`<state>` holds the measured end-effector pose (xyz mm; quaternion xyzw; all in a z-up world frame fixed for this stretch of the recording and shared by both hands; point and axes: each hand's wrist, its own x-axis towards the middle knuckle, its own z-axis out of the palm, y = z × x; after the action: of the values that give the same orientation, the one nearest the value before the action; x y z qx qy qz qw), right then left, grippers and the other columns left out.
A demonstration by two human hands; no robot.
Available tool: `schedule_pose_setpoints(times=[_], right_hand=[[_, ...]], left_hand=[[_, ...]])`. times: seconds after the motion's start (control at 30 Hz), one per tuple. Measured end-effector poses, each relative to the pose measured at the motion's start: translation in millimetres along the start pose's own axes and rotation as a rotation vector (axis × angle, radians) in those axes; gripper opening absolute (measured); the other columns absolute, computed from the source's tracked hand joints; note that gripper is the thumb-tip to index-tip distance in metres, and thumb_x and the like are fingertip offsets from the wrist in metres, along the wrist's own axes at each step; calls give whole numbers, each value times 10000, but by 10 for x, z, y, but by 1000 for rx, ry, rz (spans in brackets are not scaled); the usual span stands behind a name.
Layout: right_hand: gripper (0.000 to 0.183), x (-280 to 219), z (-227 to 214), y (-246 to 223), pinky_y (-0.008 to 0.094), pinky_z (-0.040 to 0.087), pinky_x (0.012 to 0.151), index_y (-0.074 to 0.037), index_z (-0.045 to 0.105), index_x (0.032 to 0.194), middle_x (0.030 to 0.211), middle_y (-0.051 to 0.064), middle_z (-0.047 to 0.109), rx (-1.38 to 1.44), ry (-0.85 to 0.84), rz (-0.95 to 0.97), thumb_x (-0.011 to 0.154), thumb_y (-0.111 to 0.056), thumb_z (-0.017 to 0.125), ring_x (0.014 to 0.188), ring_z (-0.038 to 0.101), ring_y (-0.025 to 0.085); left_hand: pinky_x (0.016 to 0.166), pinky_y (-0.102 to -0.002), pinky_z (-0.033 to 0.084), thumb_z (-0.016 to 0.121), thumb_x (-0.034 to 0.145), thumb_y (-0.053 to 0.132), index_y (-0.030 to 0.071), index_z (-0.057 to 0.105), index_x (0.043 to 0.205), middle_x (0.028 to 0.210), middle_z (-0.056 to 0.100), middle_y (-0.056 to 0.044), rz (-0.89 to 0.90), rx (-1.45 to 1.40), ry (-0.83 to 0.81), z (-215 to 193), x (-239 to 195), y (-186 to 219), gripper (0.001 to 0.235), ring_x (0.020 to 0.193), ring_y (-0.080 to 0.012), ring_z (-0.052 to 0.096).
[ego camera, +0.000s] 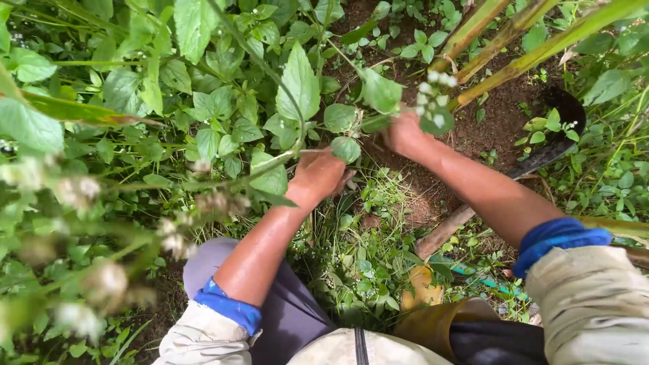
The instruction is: Using a sickle and hands to clear weeds and overgrown vegetation in a field
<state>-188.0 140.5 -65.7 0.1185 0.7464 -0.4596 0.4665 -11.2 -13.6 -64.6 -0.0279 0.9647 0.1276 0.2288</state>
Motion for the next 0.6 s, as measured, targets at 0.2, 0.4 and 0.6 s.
schedule_pose_setpoints(times=[0.2,0.4,0.6], right_hand=[[328,287,44,40,521,565,936,10,651,1225,1021,206,727,-890,257,-495,946,-158,691,988,723,369],[383,417,-17,105,370,548,592,-63,665,766,545,74,578,-618,69,-726,1064,-144,438,437,573,220],[354,109,139,-92,347,557,651,-57,643,898,654,76,591,-1018,-17,-695,1090,-201,383,536,588,211]], left_hand=[[955,-327,541,406,1091,401,147,653,1086,792,608,37,-34,438,35,913,713,-490,354,706,-115,619],[961,-414,570,484,1084,394,51,713,1158,908,748,-83,-87,77,99,678,329,-418,419,881,-202,743],[790,-442,586,595,948,487,106,772,1062,886,774,-62,-133,107,154,332,90,-205,435,927,-260,758]])
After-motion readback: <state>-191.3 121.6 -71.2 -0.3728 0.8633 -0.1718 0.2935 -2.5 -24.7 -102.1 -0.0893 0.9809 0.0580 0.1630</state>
